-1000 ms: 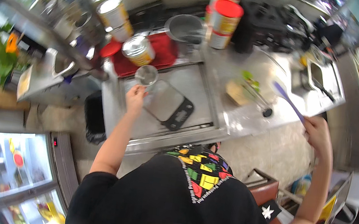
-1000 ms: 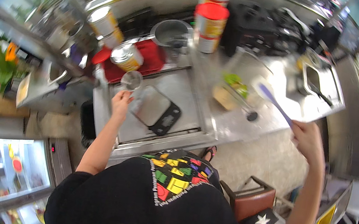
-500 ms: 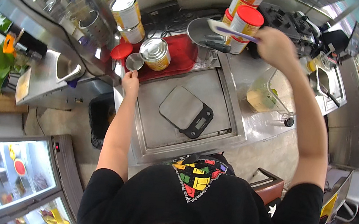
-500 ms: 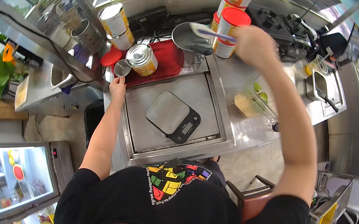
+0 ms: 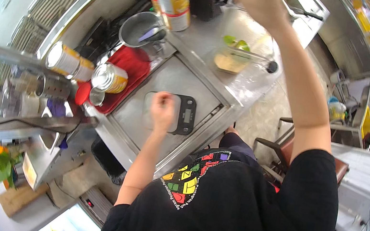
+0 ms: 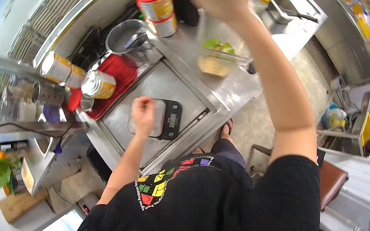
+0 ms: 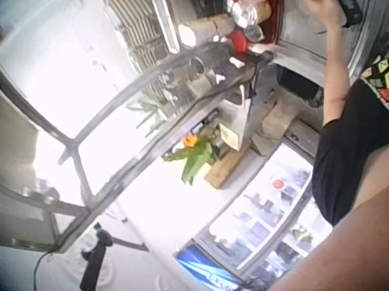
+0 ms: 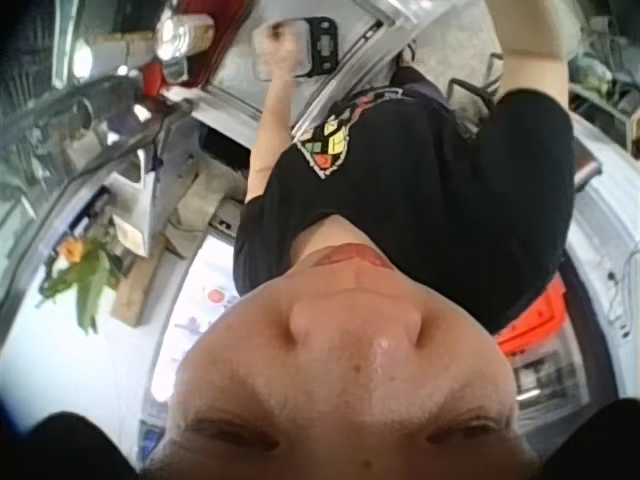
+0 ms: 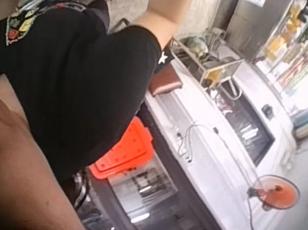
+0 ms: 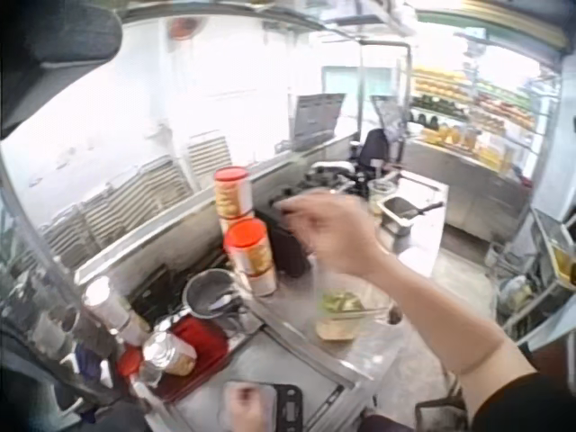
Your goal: The person prepares a smoothie by adding green fruit pieces, canned liquid, and ice into a blender jar, then blends the mixture. The person uses tongs to handle fruit, a scoop for ice, and operates a touchscreen POS system during the process.
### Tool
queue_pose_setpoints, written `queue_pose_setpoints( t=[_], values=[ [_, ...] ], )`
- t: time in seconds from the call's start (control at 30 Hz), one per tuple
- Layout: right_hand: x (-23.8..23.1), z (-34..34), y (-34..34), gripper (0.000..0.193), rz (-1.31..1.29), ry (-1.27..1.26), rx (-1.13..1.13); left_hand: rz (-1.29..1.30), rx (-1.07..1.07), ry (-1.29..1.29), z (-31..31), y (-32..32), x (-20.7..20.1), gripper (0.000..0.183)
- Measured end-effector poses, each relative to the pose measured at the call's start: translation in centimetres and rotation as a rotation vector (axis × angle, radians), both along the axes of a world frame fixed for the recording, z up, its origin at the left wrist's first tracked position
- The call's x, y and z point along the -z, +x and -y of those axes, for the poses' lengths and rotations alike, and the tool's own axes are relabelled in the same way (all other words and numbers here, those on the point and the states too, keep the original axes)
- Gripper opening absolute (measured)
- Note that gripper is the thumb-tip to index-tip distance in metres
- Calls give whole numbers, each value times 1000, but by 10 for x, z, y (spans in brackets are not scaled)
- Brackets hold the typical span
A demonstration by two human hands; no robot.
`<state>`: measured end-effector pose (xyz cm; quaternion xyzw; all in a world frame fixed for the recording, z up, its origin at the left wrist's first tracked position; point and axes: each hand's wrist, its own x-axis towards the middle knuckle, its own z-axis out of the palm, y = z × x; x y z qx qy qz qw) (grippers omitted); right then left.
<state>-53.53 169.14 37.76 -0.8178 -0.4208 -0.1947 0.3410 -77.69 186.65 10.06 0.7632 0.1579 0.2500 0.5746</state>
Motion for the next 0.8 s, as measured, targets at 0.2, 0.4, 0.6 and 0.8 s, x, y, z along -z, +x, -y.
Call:
queue_pose_setpoints(
  t=[0.2,0.4,0.6,0.8],
  values=[
    [132,304,-90,26,-450,482,683,100,650,105,156,104,-59,39],
    [223,415,-314,43,-853,174,1483,98,760,-546,208,193,-19,37],
    [251,508,-504,44,-357,-103,2282,152,1346,-1293,178,257,1,38],
    [279,467,-743,51,-772,276,3169,115,551,-236,303,155,-112,25]
  ],
)
